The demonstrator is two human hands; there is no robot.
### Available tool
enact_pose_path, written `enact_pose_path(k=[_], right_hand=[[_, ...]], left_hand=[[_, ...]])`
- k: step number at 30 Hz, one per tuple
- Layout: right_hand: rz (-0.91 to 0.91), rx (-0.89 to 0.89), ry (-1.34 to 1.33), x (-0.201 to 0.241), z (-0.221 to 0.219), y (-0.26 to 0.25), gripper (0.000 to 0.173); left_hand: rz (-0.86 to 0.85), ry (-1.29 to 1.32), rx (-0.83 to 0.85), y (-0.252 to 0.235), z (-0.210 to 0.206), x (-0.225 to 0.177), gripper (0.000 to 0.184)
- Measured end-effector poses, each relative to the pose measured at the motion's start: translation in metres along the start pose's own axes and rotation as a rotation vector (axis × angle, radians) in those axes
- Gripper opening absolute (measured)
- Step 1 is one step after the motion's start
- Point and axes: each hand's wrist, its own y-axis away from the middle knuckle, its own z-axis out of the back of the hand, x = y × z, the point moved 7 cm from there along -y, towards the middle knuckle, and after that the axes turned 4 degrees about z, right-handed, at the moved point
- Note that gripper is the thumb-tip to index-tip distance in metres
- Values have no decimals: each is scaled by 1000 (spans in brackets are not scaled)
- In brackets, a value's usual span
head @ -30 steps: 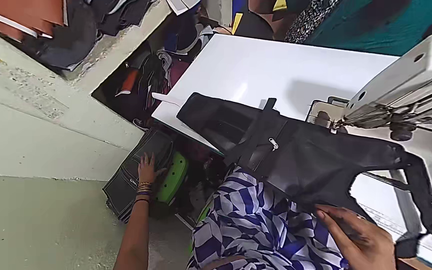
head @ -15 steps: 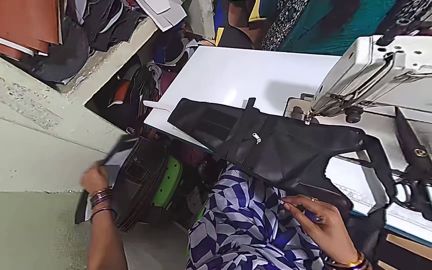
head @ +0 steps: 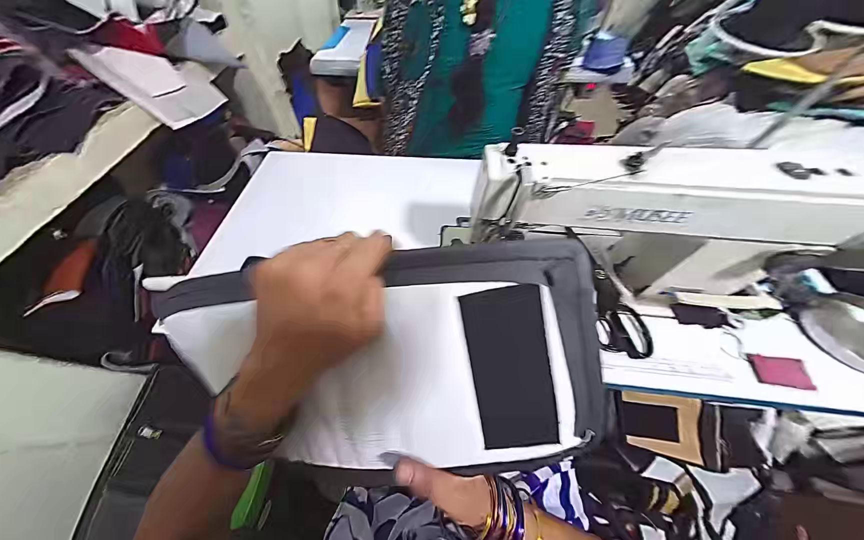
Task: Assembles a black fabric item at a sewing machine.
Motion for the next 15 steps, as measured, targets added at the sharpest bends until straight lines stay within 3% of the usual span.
enact_pose_path(k=[3, 5, 8, 10, 13, 15], right_hand=[[102, -430, -65, 2, 60, 18, 25], [75, -736, -14, 15, 110, 35, 29], [-63, -981, 469, 37, 172, 52, 42], [-222, -830, 1023, 40, 187, 56, 59], [11, -297, 1672, 37, 158, 20, 63], [25, -37, 1837, 20, 131, -3, 95]], left_hand=[[-53, 153, 219, -20, -66, -42, 58], [-33, 223, 394, 5, -105, -48, 65], [124, 353, 878, 70, -177, -32, 70], [187, 409, 913, 109, -213, -18, 70], [297, 585, 641, 120, -220, -1, 61], [417, 766, 569, 121, -217, 9, 62]])
